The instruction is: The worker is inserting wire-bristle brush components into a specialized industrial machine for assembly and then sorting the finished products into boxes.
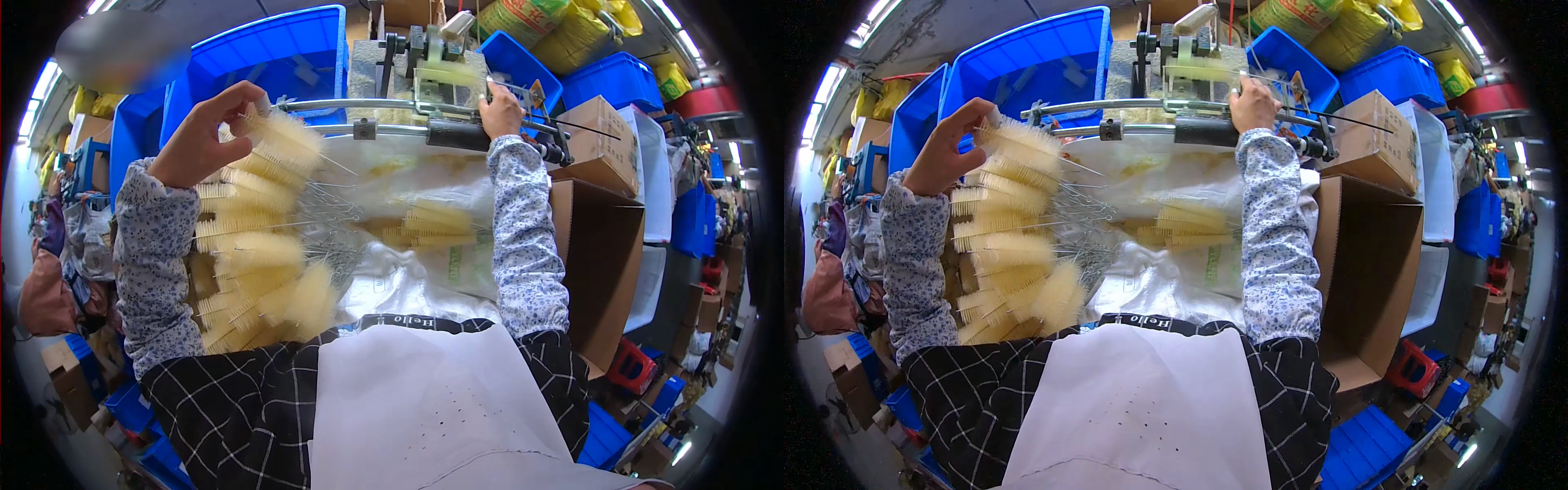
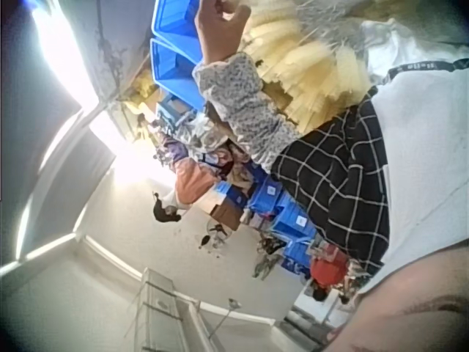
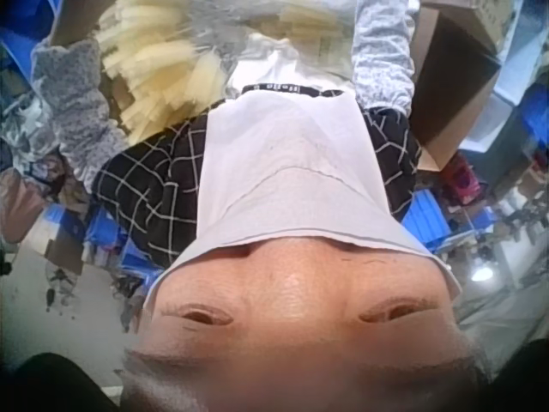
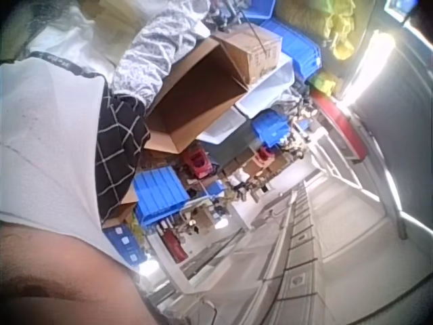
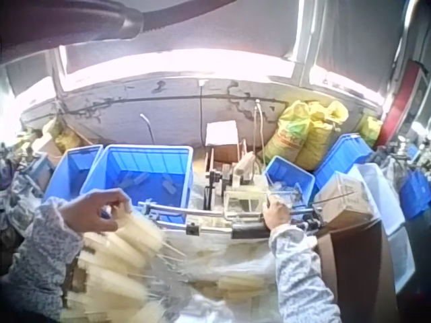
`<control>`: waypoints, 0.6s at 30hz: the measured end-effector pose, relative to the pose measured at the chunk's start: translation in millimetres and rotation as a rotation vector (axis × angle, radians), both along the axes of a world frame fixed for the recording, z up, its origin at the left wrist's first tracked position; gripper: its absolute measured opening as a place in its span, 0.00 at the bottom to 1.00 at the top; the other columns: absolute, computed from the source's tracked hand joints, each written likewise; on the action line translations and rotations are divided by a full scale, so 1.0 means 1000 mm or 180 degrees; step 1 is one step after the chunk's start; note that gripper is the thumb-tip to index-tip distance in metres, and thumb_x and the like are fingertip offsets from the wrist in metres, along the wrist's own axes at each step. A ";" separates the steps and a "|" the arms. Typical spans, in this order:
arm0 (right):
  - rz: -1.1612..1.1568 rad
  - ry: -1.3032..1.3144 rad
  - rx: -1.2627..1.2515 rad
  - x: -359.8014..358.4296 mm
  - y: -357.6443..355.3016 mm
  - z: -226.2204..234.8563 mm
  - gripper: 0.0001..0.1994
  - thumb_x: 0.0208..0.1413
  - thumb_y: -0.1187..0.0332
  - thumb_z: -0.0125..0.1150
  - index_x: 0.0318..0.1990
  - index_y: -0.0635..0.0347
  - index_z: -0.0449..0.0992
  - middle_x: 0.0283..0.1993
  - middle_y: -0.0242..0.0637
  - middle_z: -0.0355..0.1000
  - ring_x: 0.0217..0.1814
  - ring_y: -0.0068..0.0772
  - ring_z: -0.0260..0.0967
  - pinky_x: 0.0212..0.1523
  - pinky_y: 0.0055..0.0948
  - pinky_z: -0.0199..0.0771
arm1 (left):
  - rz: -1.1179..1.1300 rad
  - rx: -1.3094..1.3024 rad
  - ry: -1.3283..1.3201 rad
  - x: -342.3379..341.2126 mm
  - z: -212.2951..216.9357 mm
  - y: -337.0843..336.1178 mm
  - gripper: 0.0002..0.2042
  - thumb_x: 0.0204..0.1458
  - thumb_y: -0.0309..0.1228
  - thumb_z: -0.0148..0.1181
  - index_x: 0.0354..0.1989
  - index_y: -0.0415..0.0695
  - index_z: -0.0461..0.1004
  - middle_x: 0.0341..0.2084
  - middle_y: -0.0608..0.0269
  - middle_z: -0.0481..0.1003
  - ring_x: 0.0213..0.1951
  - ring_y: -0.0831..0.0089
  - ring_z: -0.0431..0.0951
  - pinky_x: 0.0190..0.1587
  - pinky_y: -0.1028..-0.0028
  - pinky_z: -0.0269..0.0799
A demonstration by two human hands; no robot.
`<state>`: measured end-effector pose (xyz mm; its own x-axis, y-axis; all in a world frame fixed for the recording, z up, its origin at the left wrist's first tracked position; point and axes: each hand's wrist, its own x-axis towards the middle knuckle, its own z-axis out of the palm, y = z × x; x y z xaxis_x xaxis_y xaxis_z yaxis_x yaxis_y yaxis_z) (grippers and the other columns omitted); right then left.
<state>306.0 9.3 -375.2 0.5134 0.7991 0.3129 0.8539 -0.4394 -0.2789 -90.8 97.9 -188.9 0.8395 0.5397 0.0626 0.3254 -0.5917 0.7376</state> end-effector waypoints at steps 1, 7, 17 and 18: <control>0.0006 0.0001 0.0039 -0.006 0.003 0.000 0.18 0.42 0.65 0.54 0.45 0.52 0.69 0.41 0.34 0.68 0.45 0.36 0.64 0.43 0.43 0.59 | -0.0056 0.0067 0.0059 0.002 0.000 0.001 0.19 0.36 0.19 0.52 0.41 0.44 0.64 0.26 0.68 0.63 0.28 0.77 0.62 0.38 0.81 0.63; 0.0049 -0.0220 -0.0116 -0.071 0.032 -0.001 0.17 0.46 0.64 0.49 0.45 0.55 0.67 0.39 0.31 0.67 0.42 0.33 0.64 0.41 0.43 0.59 | -0.0112 0.0097 0.0041 0.007 0.000 -0.002 0.18 0.37 0.18 0.52 0.40 0.44 0.64 0.27 0.66 0.65 0.28 0.76 0.62 0.39 0.79 0.64; 0.0058 -0.0077 0.0018 -0.020 0.010 -0.003 0.15 0.43 0.64 0.53 0.41 0.53 0.71 0.41 0.33 0.68 0.45 0.35 0.64 0.42 0.46 0.58 | -0.0083 -0.0011 0.0038 0.002 0.001 -0.002 0.18 0.36 0.17 0.50 0.39 0.43 0.64 0.25 0.69 0.62 0.28 0.80 0.61 0.36 0.82 0.62; 0.0072 -0.0097 0.0116 -0.008 0.006 -0.006 0.14 0.43 0.64 0.54 0.40 0.52 0.71 0.40 0.34 0.68 0.45 0.36 0.64 0.42 0.47 0.59 | -0.0074 -0.0016 0.0040 -0.002 0.001 -0.002 0.18 0.36 0.17 0.50 0.39 0.43 0.64 0.25 0.69 0.62 0.28 0.80 0.61 0.36 0.82 0.62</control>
<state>297.9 15.0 -381.6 0.4851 0.7982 0.3571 0.8719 -0.4099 -0.2681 -92.5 95.7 -187.8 0.8526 0.5202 0.0491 0.3209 -0.5955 0.7365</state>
